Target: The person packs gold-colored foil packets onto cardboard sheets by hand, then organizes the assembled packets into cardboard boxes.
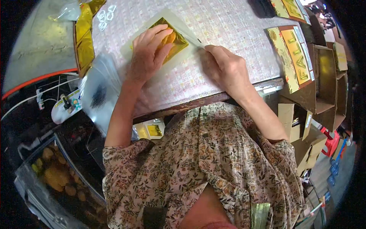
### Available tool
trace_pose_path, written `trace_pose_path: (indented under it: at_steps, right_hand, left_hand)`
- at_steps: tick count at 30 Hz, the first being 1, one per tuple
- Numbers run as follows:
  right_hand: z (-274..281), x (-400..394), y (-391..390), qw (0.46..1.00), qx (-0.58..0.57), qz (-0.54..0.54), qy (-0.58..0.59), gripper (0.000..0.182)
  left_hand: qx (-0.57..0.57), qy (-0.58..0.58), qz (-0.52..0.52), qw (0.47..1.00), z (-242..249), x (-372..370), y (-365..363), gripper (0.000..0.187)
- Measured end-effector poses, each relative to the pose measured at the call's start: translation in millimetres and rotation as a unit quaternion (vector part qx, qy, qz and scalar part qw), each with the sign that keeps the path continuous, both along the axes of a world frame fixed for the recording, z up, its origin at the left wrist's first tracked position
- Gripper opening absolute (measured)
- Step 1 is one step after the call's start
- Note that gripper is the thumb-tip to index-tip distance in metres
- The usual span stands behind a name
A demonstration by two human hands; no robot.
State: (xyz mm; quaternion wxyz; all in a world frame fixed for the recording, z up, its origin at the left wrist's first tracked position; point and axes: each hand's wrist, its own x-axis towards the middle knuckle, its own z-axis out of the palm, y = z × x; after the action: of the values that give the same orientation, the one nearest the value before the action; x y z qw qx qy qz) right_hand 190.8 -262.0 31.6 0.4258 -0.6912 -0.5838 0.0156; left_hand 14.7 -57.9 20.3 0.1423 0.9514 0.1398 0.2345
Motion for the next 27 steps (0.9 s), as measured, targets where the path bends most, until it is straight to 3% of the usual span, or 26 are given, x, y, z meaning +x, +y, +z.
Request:
trace_pose_path:
  at_steps: [2, 5, 15, 17, 24, 26, 27]
  right_hand:
    - [7, 2, -7, 1.000, -0.002, -0.001, 0.017, 0.014]
    - [22, 2, -30, 0.977, -0.107, 0.003, 0.183, 0.019]
    - [7, -3, -26, 0.980, -0.121, -0.015, 0.159, 0.021]
    - [10, -1, -28, 0.950, -0.152, -0.019, 0.270, 0.019]
    - [9, -3, -21, 0.976, -0.120, -0.012, 0.182, 0.019]
    - [4, 0, -16, 0.995, -0.075, -0.006, 0.068, 0.015]
    - [4, 1, -12, 0.995, -0.073, -0.008, 0.067, 0.015]
  left_hand:
    - [-0.029, -0.016, -0.002, 0.999, -4, 0, 1, 0.036]
    - [-0.042, -0.029, -0.001, 0.999, -10, -3, 2, 0.039]
    - [-0.014, 0.010, -0.009, 1.000, 6, -1, -8, 0.070]
    - [-0.005, -0.003, -0.007, 1.000, 16, 0, -17, 0.065]
    - [0.034, 0.029, -0.025, 0.999, 14, 3, -27, 0.042]
    - [0.053, 0.017, -0.042, 0.998, 13, 4, -27, 0.034]
    - [0.055, 0.016, -0.043, 0.997, 15, 5, -27, 0.034]
